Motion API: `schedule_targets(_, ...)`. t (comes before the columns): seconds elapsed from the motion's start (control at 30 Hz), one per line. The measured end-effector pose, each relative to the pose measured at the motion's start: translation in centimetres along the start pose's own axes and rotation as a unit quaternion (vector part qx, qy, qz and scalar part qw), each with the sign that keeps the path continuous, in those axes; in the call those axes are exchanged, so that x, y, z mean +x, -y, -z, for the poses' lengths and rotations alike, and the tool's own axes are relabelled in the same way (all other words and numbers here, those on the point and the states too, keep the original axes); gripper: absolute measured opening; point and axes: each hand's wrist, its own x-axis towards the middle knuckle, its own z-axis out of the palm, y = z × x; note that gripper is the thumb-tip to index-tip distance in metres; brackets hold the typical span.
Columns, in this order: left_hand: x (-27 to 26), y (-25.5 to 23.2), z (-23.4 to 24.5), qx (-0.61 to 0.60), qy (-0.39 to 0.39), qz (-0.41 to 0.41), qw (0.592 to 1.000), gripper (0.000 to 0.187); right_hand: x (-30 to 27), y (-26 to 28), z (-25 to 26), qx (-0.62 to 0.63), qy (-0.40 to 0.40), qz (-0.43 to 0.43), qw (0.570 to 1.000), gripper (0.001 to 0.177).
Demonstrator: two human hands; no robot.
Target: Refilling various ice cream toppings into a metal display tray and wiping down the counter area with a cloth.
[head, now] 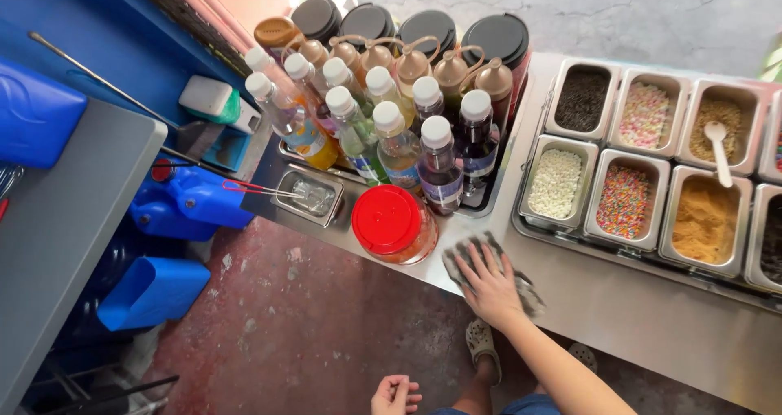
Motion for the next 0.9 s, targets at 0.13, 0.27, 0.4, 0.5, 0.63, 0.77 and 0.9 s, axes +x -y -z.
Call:
schedule_targets(0.13, -0.3, -2.0, -1.1, 0.056, 0.071, -0.013, 0.996, 0.018, -7.3, -6.9, 2.1, -0.047, 0.004, 0.006, 0.999, 0.078)
schedule_targets(0.27, -0.1, -2.8, -3.1, 0.118, 0.098, -0.019, 0.988, 0.018, -16.4, -16.0, 3.4, -0.073, 0.04, -0.068, 0.994, 0.091)
schedule_targets(0.4, -0.4, -2.8, -4.3, 0.15, 0.135, -0.01, 0.979, 0.015, -25.9, -24.8, 3.8, -0.109, -0.003, -0.223, 0.969, 0.075)
schedule_targets(0.5, -0.6, -2.8, -4.9, 0.175, 0.149, -0.007, 0.973, 0.015, -31.8, -31.1, 3.9, -0.106, 0.015, -0.358, 0.928, 0.07)
schedule_targets(0.63, 2.2, -0.6, -4.5, 0.139, 0.173, -0.035, 0.974, 0.013, -30.1, -29.0, 5.9, -0.263, -0.156, -0.427, 0.851, 0.055)
schedule_targets(0.77, 2.5, -2.3, -5.7, 0.142, 0.168, -0.056, 0.974, 0.013, -22.1, -22.6, 1.5, -0.212, -0.163, -0.522, 0.81, 0.056)
schedule_targets(0.9, 0.7, -2.9, -8.7, 0.161, 0.17, -0.066, 0.97, 0.012, -16.8, -16.1, -2.6, -0.189, -0.045, -0.408, 0.892, 0.07)
